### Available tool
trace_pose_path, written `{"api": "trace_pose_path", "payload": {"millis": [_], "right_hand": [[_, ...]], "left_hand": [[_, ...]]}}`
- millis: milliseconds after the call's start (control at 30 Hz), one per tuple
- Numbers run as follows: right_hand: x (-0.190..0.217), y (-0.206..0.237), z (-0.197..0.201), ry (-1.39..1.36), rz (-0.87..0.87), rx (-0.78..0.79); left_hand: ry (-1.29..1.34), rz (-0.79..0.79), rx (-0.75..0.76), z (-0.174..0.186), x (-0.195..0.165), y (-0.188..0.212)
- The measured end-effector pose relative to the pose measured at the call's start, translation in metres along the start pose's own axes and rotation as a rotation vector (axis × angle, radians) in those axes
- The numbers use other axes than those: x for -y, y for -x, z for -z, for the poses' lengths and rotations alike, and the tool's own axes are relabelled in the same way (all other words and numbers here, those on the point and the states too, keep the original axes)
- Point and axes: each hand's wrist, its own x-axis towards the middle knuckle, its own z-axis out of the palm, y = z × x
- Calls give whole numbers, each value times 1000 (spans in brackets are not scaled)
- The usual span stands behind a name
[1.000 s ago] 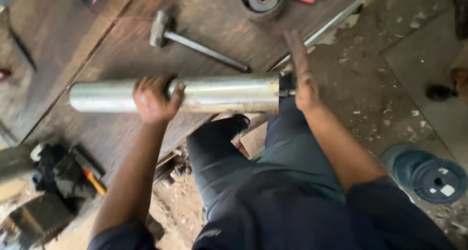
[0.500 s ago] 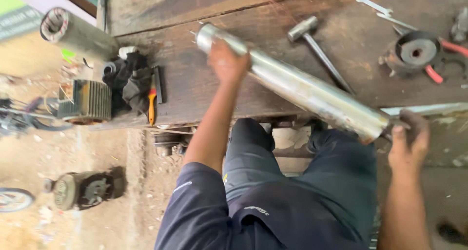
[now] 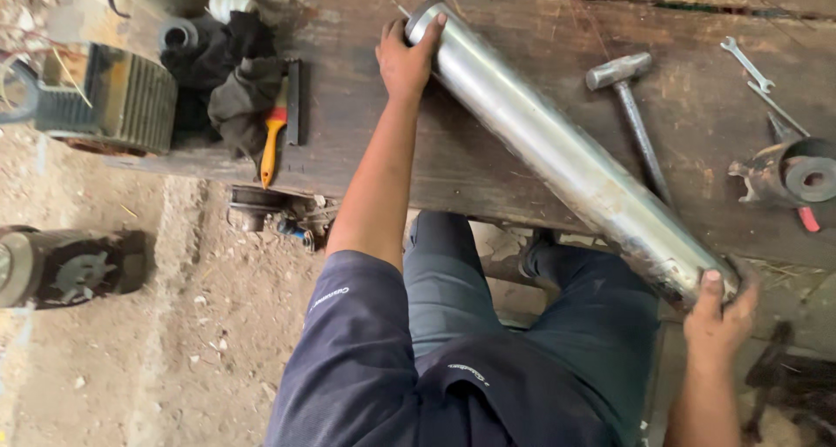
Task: The person works on a large metal cylinder at a wooden workbench, fitting an internal piston-and-rod assembly into the open end of the tube. They press and twist the assembly into place, rotate and reposition the cylinder repeatedly, and tap the end by hand to seat the components together.
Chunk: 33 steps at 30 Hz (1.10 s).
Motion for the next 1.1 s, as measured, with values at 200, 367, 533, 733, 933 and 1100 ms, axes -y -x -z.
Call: {"api": "trace_pose_path", "payload": {"millis": [200,367,533,733,933,1100], "right_hand": [[8,-4,7,118,21,20],[9,-7,11,201,28,33],[23,-7,12,223,-42,40],[34,-10,7,168,-54,-17],[0,4,11,111,-30,-77],[-83,18,22,-553,-281,-290]], "left_hand": [[25,11,-51,-4,-1,-1],[16,15,-23,-5,-1,-4],[-41,53,51,-5,3,-7],[-370,53,-127,9,-39,26],[-169,-1228,815,-29,-176,301],[-449,-1319,1259,-50,-239,387]]}}
